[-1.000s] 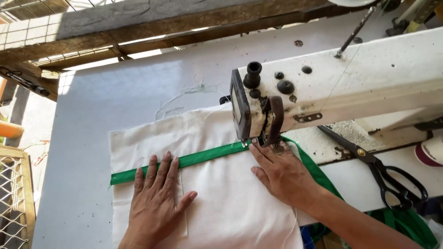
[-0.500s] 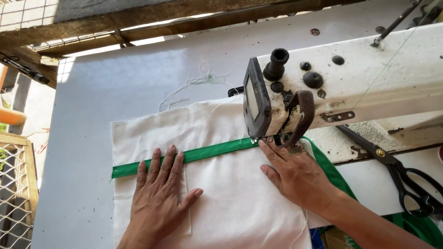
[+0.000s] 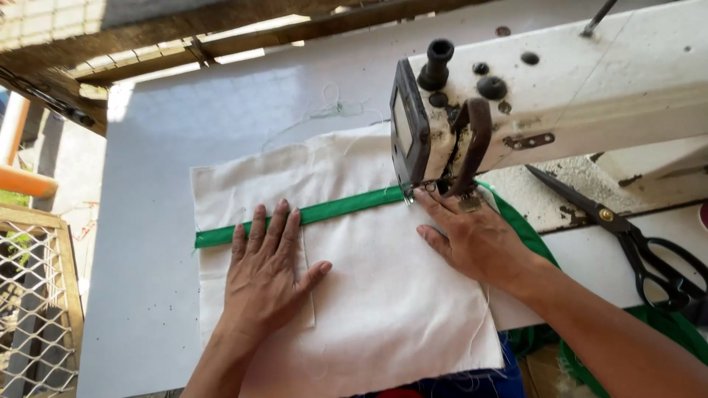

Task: Sewing green straps onto white fabric bags using an industrial sewing machine

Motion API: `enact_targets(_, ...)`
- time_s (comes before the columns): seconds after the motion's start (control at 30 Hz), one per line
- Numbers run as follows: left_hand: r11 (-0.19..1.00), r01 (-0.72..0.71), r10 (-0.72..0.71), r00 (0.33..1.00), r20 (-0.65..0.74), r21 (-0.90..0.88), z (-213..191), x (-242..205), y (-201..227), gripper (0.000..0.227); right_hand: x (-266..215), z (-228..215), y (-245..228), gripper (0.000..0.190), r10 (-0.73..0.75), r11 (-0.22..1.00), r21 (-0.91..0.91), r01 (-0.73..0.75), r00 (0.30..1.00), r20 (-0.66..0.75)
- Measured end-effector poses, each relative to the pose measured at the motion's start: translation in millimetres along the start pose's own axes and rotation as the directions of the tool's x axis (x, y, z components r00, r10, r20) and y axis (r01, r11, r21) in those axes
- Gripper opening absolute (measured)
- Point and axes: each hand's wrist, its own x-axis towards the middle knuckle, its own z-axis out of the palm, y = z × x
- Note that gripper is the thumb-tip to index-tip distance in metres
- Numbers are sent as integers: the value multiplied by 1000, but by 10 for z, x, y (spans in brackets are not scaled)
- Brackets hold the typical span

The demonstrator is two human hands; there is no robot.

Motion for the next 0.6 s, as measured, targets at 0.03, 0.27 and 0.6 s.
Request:
enact_targets(0.03, 1000, 2, -2, 1000, -11, 16, -3, -6, -7, 93, 26, -26, -12, 68, -22, 1000, -4, 22, 1000, -4)
enact_targets(0.27, 999, 6, -5, 1000, 13, -48, -99, 15, -19, 93, -575, -410, -108, 46, -226, 969, 46, 243, 947, -227)
enact_targets(0.6, 992, 47, -52, 998, -36, -117, -251, -136, -264, 74, -1787, -3, 521, 44, 547, 801, -172, -573, 818, -177)
